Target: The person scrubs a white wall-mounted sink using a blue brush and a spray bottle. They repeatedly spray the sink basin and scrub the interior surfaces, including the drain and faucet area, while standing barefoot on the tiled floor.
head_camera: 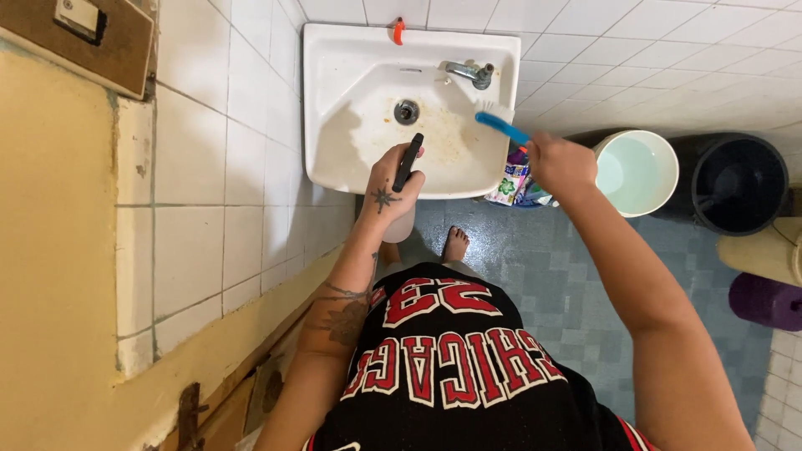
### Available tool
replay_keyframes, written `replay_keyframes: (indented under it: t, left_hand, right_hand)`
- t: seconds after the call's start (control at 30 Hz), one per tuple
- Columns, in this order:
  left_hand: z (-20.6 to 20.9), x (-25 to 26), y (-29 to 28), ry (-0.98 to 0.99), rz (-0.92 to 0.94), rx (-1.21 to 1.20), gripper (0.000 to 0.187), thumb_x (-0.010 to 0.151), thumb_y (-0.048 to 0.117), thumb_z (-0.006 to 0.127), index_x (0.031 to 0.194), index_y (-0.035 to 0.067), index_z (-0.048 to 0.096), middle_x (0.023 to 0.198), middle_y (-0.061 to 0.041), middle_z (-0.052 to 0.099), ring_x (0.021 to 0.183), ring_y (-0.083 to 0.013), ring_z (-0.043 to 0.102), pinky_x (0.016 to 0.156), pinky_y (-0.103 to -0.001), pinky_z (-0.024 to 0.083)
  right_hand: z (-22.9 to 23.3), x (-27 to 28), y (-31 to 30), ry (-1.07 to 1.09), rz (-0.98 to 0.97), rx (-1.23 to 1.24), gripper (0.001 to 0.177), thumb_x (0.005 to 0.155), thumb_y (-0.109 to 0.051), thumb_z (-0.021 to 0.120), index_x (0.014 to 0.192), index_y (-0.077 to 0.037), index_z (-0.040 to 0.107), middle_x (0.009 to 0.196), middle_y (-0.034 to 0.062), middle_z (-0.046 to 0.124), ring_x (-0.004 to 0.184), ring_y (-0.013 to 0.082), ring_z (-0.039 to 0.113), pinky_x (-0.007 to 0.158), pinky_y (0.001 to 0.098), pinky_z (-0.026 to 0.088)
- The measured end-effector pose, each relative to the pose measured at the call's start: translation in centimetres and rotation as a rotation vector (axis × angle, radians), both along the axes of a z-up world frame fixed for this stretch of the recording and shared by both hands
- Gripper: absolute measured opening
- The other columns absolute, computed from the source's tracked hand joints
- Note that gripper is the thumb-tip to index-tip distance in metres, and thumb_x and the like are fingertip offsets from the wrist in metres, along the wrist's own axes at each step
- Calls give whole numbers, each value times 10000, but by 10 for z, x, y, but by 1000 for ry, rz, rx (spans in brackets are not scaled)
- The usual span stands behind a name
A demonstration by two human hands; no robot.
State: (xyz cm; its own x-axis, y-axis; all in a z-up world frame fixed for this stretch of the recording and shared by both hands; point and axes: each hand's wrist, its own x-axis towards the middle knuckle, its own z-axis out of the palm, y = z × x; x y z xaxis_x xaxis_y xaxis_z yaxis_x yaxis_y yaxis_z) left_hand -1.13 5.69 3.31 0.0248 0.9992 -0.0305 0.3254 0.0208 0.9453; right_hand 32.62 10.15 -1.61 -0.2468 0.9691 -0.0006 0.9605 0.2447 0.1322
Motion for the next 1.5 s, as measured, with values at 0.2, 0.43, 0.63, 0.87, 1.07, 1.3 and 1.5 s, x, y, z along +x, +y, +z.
replay_keyframes:
  t: [0.2,0.43,0.63,0.87,1.07,1.3,1.5]
  left_hand:
    - [7,-3,-3,11,1,-9,386,813,20,598,1192,29,673,1107,-230,693,1130,-441,651,926,-499,531]
    - [7,-6,-7,-5,35,10,379,782,13,608,1153,15,685,1062,-229,704,1111,-419,670,931,-470,537]
    - [11,-4,-6,13,33,9,372,777,19,608,1138,27,695,1039,-208,714,1077,-422,682,917,-484,538]
    - [7,6,1,111,-32,-95,356,790,104,632,1139,95,702,1042,-141,728,1054,-366,702,892,-452,558]
    - [-24,29,28,182,-179,-150,268,795,186,645,1047,117,706,938,-121,733,983,-376,724,833,-455,573]
    - [-27,47,65,282,-220,-145,147,828,224,599,921,135,668,779,-106,674,783,-348,732,661,-391,571]
    - [-1,46,74,171,-278,-163,183,851,126,546,942,24,667,729,-167,633,659,-316,674,576,-364,530]
  right_hand:
    - [-21,-32,36,-42,89,131,253,1082,-414,490,1026,-235,660,693,46,687,625,297,737,525,478,562]
    - [6,14,6,-211,372,152,153,1053,-327,521,1003,-238,634,742,34,663,673,259,716,513,453,511]
    - [18,-20,35,-6,2,-222,462,1138,-466,369,1156,-171,725,823,128,750,763,386,756,603,526,570]
    - [-14,-40,-13,420,-470,-373,477,1094,-514,432,1236,-151,707,1029,231,745,1001,460,715,818,583,561]
    - [-17,-61,-12,755,-647,-291,449,1102,-403,427,1262,-39,637,1074,290,701,1063,528,660,874,623,522]
    - [-23,-91,7,1182,-790,-129,282,1085,-234,416,1329,-94,419,1089,231,689,1098,436,680,934,568,501]
    - [-11,-87,-16,1152,-719,-137,236,1060,-189,429,1289,-140,457,1232,280,642,1174,553,588,974,639,465]
